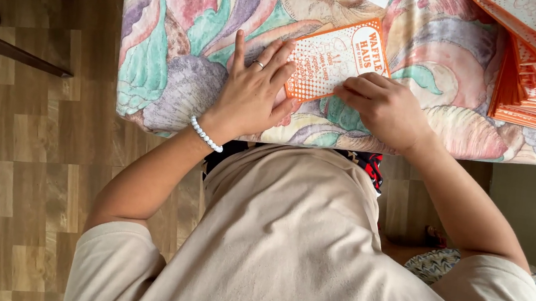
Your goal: Folding and stacking paper waffle bags at a table in a packaging area.
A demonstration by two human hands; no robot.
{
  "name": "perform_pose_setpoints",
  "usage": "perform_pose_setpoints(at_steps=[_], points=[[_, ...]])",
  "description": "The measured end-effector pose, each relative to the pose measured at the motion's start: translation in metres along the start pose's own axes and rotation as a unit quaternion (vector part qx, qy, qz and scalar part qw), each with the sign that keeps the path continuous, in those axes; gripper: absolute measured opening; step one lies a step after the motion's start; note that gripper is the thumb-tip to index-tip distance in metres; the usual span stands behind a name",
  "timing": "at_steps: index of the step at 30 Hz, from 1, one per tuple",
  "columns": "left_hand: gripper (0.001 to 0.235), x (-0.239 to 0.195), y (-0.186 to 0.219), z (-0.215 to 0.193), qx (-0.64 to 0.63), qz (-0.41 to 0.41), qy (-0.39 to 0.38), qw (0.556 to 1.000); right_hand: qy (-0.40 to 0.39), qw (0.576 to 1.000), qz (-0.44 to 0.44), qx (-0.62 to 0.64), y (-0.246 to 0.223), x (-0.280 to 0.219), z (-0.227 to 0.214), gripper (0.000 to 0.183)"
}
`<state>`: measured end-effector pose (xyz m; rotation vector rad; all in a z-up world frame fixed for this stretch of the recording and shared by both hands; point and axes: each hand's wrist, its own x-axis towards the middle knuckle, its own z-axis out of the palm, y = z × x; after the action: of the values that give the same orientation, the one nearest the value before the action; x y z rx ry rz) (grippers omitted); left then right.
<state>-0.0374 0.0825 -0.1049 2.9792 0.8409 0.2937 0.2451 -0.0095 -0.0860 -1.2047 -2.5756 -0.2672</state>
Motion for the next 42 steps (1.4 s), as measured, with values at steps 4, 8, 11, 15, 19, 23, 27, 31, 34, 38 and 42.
perform_pose_setpoints(at_steps=[4, 8, 11, 15, 19, 23, 27, 31, 34, 38, 42], points=[[0.064, 0.003, 0.001, -0.009, -0.019, -0.007, 0.008, 1.000, -0.011, 0.999, 0.022, -0.026, -0.003, 0.011, -0.002, 0.041], [0.060, 0.008, 0.002, -0.014, -0.034, 0.004, 0.056, 0.998, -0.090, 0.988, 0.094, -0.086, -0.015, 0.043, 0.003, 0.072], [0.063, 0.010, 0.001, -0.016, -0.040, -0.010, 0.011, 0.999, -0.116, 0.985, 0.118, -0.050, -0.013, 0.074, 0.010, 0.058], [0.058, 0.007, -0.002, -0.006, -0.058, -0.008, 0.050, 0.997, -0.121, 0.980, 0.160, 0.006, -0.006, 0.079, 0.006, 0.063], [0.058, 0.011, -0.004, -0.005, -0.069, -0.016, 0.058, 0.996, -0.121, 0.963, 0.240, -0.020, 0.023, 0.064, 0.015, 0.061], [0.057, 0.007, -0.004, -0.002, -0.079, -0.016, 0.052, 0.995, -0.131, 0.938, 0.322, 0.013, 0.044, 0.041, 0.014, 0.055], [0.054, 0.013, -0.003, -0.011, -0.093, -0.024, 0.038, 0.995, -0.123, 0.921, 0.369, -0.034, 0.059, 0.020, 0.012, 0.048], [0.079, 0.036, -0.007, -0.016, -0.105, -0.057, -0.008, 0.993, -0.014, 0.934, 0.348, -0.080, 0.049, 0.017, 0.035, 0.046], [0.103, 0.058, -0.014, -0.019, -0.137, -0.108, -0.063, 0.983, 0.112, 0.944, 0.288, -0.114, 0.029, 0.030, 0.022, 0.044], [0.065, 0.082, 0.001, -0.031, -0.148, -0.189, -0.145, 0.960, 0.164, 0.954, 0.238, -0.082, -0.038, 0.044, -0.015, 0.051], [0.056, 0.073, -0.021, 0.022, -0.204, -0.192, -0.101, 0.955, 0.115, 0.972, 0.206, -0.003, -0.072, 0.028, 0.014, 0.080]])
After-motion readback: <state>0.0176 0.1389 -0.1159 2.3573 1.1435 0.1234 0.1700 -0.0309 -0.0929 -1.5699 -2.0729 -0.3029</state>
